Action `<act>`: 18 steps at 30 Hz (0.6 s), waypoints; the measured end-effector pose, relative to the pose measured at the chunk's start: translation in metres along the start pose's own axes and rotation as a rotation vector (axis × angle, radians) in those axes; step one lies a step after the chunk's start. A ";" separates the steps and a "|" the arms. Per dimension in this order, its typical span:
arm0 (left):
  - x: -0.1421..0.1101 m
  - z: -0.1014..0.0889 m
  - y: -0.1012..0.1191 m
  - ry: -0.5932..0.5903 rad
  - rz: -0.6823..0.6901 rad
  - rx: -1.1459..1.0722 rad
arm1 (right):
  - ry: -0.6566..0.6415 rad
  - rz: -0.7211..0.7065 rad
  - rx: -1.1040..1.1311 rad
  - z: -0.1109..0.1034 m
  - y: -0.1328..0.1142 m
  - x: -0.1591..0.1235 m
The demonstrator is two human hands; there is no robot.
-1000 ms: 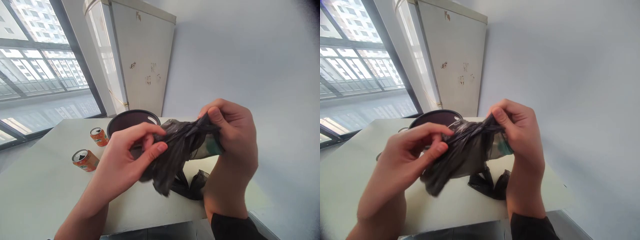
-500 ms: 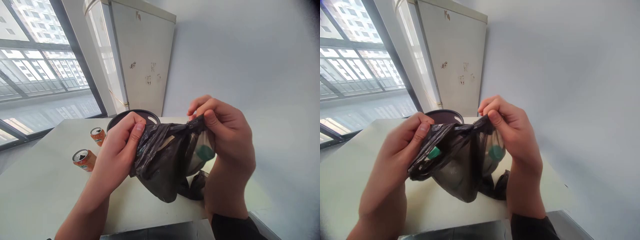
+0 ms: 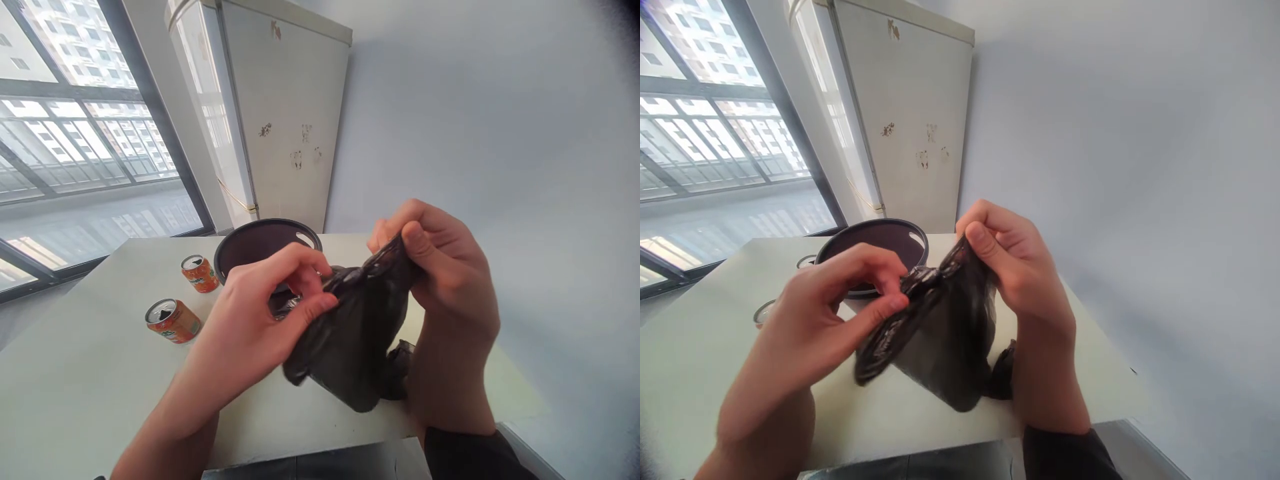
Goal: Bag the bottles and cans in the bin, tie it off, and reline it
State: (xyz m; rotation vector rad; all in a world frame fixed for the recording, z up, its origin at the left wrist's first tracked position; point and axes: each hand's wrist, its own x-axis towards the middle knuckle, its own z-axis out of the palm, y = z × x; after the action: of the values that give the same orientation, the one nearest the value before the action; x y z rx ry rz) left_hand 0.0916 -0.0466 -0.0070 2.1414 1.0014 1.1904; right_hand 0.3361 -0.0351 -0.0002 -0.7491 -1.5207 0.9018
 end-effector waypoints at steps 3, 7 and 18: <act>0.003 -0.006 -0.006 0.062 -0.021 0.035 | 0.049 -0.068 0.059 0.000 -0.003 0.000; 0.006 -0.001 -0.007 0.108 -0.020 -0.032 | 0.173 -0.082 0.116 -0.001 -0.005 0.001; 0.003 0.007 -0.002 0.080 -0.088 -0.046 | 0.063 -0.114 0.052 -0.037 0.004 0.001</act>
State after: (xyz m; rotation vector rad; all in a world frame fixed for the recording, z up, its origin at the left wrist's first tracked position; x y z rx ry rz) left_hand 0.0981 -0.0433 -0.0105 2.0069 1.0808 1.2531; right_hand 0.3725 -0.0274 -0.0017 -0.6406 -1.4638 0.8219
